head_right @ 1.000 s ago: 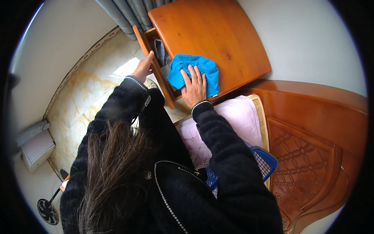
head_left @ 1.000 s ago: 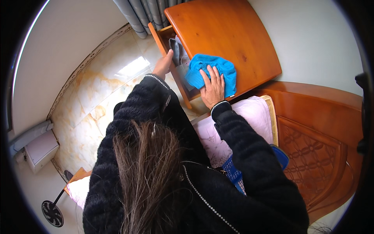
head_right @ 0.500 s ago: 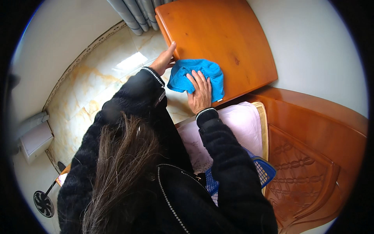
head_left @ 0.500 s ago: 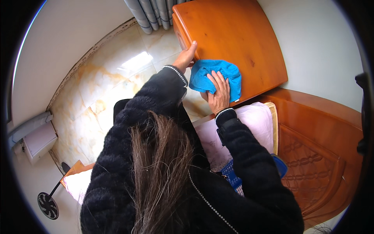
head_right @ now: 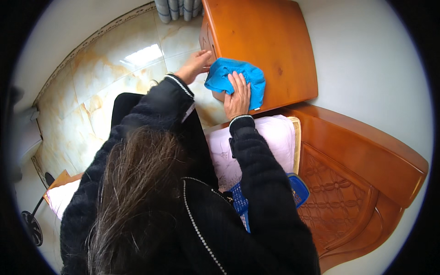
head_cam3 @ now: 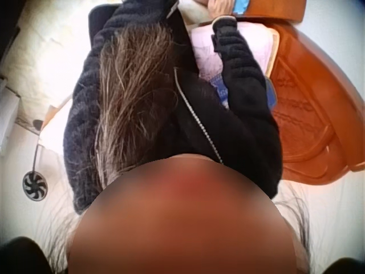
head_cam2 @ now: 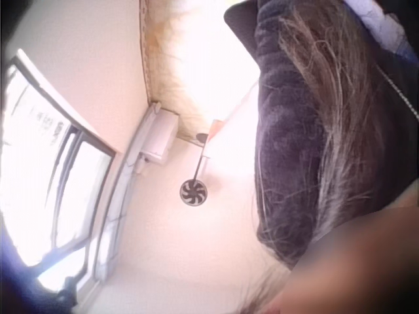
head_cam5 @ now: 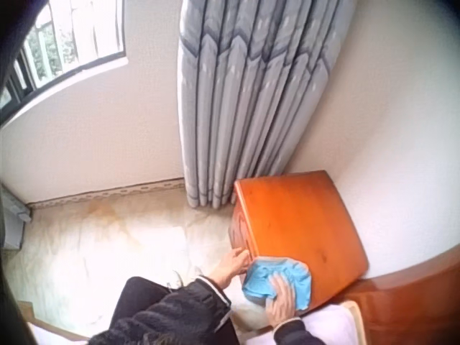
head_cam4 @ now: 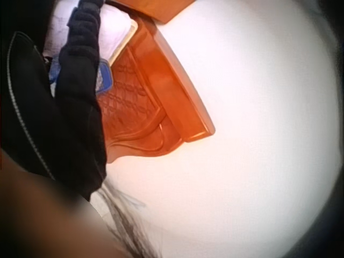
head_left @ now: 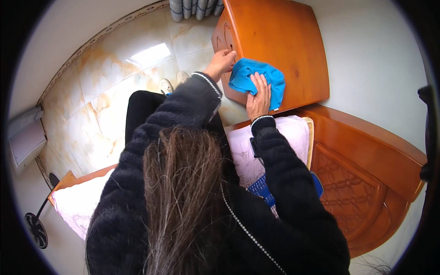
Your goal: The person wipes the top of a wooden nightstand with a blue cloth, opens a drawer, removes a small plastic container, wipes it with the cloth, places it back, and continues wiping the nightstand surfaces.
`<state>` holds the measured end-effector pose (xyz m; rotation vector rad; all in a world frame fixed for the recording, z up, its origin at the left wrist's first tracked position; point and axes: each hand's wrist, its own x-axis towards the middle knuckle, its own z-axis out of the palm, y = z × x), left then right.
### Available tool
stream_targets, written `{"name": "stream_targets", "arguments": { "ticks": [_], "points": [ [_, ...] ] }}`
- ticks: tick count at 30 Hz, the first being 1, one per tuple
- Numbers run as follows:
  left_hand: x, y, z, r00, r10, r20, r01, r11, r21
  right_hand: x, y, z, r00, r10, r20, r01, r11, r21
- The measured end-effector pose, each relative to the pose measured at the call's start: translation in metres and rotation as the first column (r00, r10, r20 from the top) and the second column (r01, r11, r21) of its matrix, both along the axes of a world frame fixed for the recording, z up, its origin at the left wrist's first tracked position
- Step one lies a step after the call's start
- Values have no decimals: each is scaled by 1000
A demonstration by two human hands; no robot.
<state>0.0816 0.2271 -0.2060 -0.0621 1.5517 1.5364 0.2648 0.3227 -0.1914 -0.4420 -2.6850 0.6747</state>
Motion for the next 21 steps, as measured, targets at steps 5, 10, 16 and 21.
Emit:
{"name": "stream_targets", "arguments": {
  "ticks": [5, 10, 16, 21],
  "points": [
    [-22, -59, 57, 988, -38, -153, 62, 986, 153, 3, 2, 5, 970, 103, 219, -152, 964, 217],
    [-32, -104, 59, 988, 99, -119, -68, 968, 242, 2, 13, 29, 829, 296, 474, -483, 806, 343],
    [-35, -110, 17, 993, 118, 9, -116, 959, 260, -68, 19, 24, 546, 303, 781, -823, 369, 432],
    [-59, -111, -10, 980, 196, 47, -201, 941, 274, -142, 48, -9, 287, 214, 934, -957, 22, 289]
  ]
}}
